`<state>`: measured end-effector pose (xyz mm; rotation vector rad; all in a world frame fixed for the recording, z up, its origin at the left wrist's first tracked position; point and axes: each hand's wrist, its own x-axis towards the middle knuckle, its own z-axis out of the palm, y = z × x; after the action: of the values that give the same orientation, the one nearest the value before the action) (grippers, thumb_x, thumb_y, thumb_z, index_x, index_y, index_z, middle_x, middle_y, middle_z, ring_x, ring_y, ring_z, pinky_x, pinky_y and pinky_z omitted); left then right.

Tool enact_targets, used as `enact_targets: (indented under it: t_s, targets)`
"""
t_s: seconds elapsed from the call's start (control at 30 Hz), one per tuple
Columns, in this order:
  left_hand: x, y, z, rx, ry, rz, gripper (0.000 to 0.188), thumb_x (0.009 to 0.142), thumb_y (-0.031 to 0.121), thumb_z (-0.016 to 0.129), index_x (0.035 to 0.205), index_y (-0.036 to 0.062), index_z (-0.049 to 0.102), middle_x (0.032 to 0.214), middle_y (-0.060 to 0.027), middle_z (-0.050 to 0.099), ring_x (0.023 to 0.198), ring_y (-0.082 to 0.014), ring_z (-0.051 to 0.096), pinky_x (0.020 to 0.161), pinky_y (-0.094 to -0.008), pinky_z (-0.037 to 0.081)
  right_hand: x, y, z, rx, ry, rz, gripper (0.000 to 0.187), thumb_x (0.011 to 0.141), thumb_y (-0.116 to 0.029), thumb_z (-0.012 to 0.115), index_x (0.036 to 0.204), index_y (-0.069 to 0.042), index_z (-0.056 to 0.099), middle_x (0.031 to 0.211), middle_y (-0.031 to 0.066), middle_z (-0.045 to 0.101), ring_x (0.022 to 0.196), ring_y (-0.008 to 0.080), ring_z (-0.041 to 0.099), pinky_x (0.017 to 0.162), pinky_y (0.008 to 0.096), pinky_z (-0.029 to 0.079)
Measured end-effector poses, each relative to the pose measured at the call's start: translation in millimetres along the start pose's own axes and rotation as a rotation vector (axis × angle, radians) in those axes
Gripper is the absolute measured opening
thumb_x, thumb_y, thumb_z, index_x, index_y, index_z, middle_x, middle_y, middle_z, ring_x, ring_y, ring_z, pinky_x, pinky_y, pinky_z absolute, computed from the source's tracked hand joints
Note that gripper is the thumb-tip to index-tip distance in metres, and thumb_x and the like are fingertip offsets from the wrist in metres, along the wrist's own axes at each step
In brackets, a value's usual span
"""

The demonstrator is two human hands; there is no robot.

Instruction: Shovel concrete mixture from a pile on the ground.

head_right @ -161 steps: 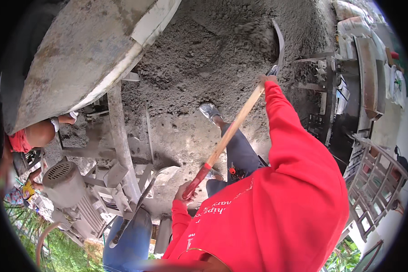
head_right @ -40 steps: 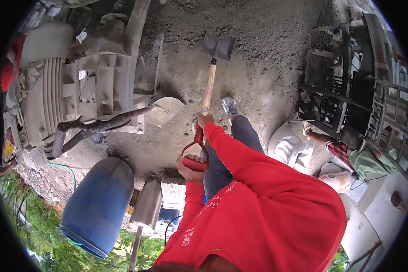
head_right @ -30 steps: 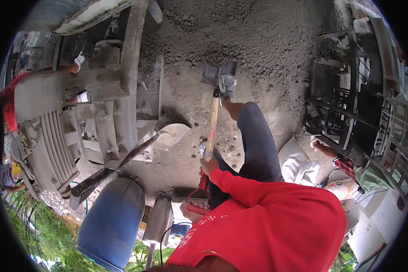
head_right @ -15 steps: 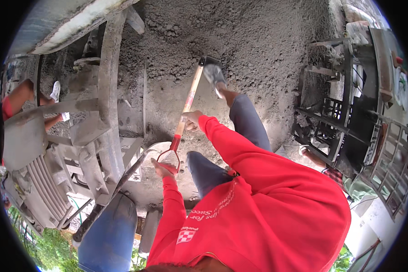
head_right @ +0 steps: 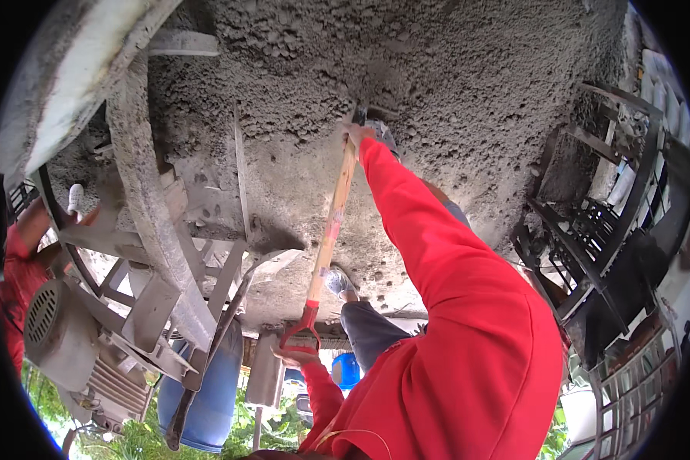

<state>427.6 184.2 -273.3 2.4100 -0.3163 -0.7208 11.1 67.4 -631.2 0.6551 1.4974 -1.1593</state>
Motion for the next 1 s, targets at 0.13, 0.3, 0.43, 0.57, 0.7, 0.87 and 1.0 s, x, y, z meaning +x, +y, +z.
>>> enact_targets:
  t_s: [0.13, 0.3, 0.43, 0.57, 0.7, 0.87, 1.0]
  targets:
    - [-40.2, 42.6, -70.4, 0.232, 0.097, 0.15, 0.069, 0.087, 0.066, 0.033, 0.059, 0.0046, 0.05, 0.04, -0.0029, 0.039, 0.03, -0.0136, 0.035, 0.029, -0.0281, 0.033, -105.5, 14.0, 23.9, 0.015, 0.006, 0.227, 0.019, 0.08, -0.017, 0.058, 0.065, -0.007, 0.052, 0.057, 0.0052, 0.05, 0.043, 0.0188, 0.049, 0.043, 0.0357, 0.044]
    - [-43.3, 64.0, -149.5, 0.147, -0.11, 0.066, 0.063, 0.087, 0.061, 0.035, 0.055, 0.0081, 0.046, 0.045, -0.0018, 0.043, 0.035, -0.0161, 0.042, 0.03, -0.028, 0.036, -202.9, -3.1, -23.2, 0.161, 0.094, 0.182, 0.012, 0.077, -0.012, 0.061, 0.069, -0.006, 0.054, 0.059, 0.0047, 0.05, 0.043, 0.018, 0.049, 0.043, 0.0362, 0.044]
    - [-55.9, 95.7, -122.5, 0.247, -0.332, -0.118, 0.062, 0.088, 0.061, 0.035, 0.062, 0.0061, 0.049, 0.046, -0.0021, 0.044, 0.035, -0.0155, 0.042, 0.03, -0.0276, 0.035, -303.7, -55.3, -38.8, 0.224, 0.198, 0.213, 0.009, 0.077, -0.01, 0.06, 0.074, -0.007, 0.052, 0.062, 0.0057, 0.049, 0.045, 0.0176, 0.048, 0.041, 0.0343, 0.041]
    - [-84.3, 123.0, -66.6, 0.364, -0.583, -0.3, 0.062, 0.088, 0.061, 0.036, 0.068, 0.0042, 0.051, 0.047, -0.0023, 0.045, 0.034, -0.0149, 0.041, 0.031, -0.0273, 0.035, -338.9, -112.5, -112.7, 0.272, 0.362, 0.045, 0.012, 0.073, -0.008, 0.064, 0.068, -0.003, 0.054, 0.057, 0.0069, 0.051, 0.04, 0.0192, 0.048, 0.038, 0.0351, 0.042]
    - [-117.8, 142.4, -39.6, 0.498, -0.758, -0.481, 0.063, 0.088, 0.061, 0.036, 0.074, 0.0022, 0.054, 0.047, -0.0026, 0.045, 0.034, -0.0143, 0.04, 0.031, -0.0269, 0.034, -379.3, -197.8, -186.8, 0.054, 0.624, -0.232, 0.02, 0.071, -0.012, 0.068, 0.062, 0.001, 0.055, 0.056, 0.0096, 0.055, 0.041, 0.0204, 0.053, 0.036, 0.0332, 0.044]
    - [-147.2, 153.4, 4.9, 0.605, -1.088, -0.645, 0.064, 0.088, 0.06, 0.037, 0.085, 0.0002, 0.057, 0.052, -0.0047, 0.049, 0.036, -0.0156, 0.042, 0.032, -0.0274, 0.035, -386.3, -326.8, -255.7, -0.105, 0.743, -0.5, 0.035, 0.067, -0.019, 0.074, 0.066, 0.011, 0.057, 0.061, 0.0144, 0.058, 0.049, 0.0234, 0.057, 0.049, 0.0382, 0.047]
    - [-193.7, 156.0, 80.8, 0.473, -1.456, -1.026, 0.057, 0.085, 0.049, 0.044, 0.103, -0.0041, 0.056, 0.056, -0.004, 0.05, 0.046, -0.0155, 0.048, 0.04, -0.0282, 0.041, -340.7, -422.5, -278.9, -0.541, 0.96, -0.59, 0.036, 0.065, -0.024, 0.072, 0.078, 0.008, 0.062, 0.074, 0.0208, 0.065, 0.064, 0.0273, 0.065, 0.059, 0.0385, 0.051]
